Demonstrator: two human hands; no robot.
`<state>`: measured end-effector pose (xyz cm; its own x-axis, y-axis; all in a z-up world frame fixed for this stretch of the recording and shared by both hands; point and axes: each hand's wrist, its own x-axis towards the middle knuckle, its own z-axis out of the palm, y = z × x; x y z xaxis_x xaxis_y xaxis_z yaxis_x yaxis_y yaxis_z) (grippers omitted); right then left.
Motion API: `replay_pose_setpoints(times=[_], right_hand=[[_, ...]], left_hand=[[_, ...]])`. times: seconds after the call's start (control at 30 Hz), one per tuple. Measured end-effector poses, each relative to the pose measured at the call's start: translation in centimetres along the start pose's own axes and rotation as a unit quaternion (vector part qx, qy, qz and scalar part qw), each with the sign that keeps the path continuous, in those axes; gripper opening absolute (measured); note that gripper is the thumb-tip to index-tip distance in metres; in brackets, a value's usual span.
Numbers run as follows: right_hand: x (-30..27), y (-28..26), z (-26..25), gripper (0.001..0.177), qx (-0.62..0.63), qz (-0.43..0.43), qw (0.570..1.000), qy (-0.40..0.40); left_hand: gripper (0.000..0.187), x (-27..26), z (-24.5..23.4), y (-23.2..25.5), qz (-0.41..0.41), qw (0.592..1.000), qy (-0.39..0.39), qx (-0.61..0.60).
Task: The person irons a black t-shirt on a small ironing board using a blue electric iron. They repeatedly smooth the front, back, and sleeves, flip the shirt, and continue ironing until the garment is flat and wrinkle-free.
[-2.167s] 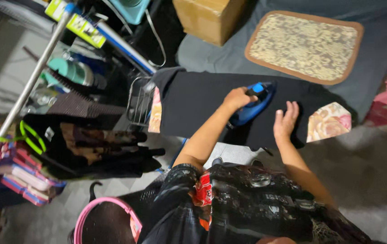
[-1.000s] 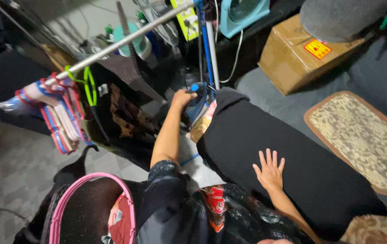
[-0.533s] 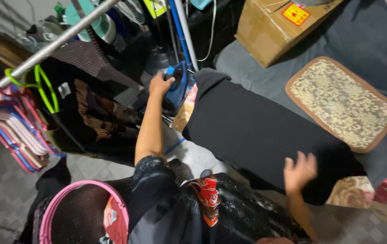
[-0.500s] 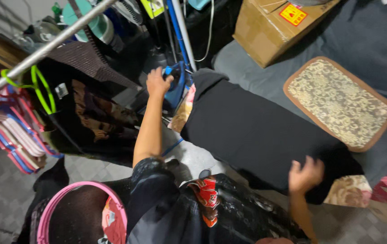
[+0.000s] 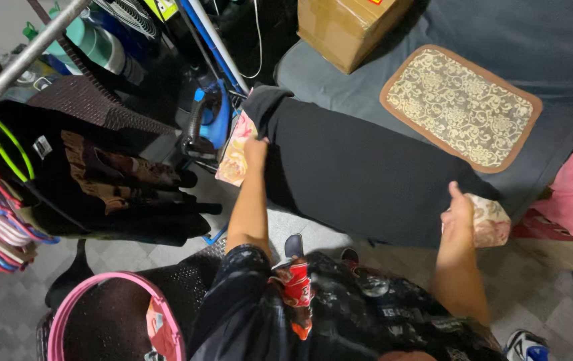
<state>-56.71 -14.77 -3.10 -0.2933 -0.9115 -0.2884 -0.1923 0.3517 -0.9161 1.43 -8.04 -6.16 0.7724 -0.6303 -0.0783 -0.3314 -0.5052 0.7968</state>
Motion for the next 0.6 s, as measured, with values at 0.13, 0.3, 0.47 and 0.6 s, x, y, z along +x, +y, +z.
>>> replay_pose_setpoints(times=[0.13,0.3,0.47,0.6], right_hand=[[-2.0,-1.8,-2.8,0.04,0.312,0.006,0.949,-0.04],[-7.1,0.6,-8.0,0.034,0.317,-0.157,0.93,-0.098],[-11.0,5.5,-9.4,0.037,-0.138,-0.088,0.985,-0.055],[-10.8,8.2,-8.8,0.057,-0.165,-0.073,0.983,0.023]], left_hand=[[0.026,0.2,-5.0,0.5,0.005,0.974,-0.042,-0.224],[0.022,-7.0,-12.0,-4.1,0.011,0.961,-0.024,-0.274],[0.049,-12.3,-11.3,-10.0,0.005,1.0,0.005,-0.015],[0.066,-12.4,-7.5,-11.4,-0.062,0.996,-0.034,0.049]])
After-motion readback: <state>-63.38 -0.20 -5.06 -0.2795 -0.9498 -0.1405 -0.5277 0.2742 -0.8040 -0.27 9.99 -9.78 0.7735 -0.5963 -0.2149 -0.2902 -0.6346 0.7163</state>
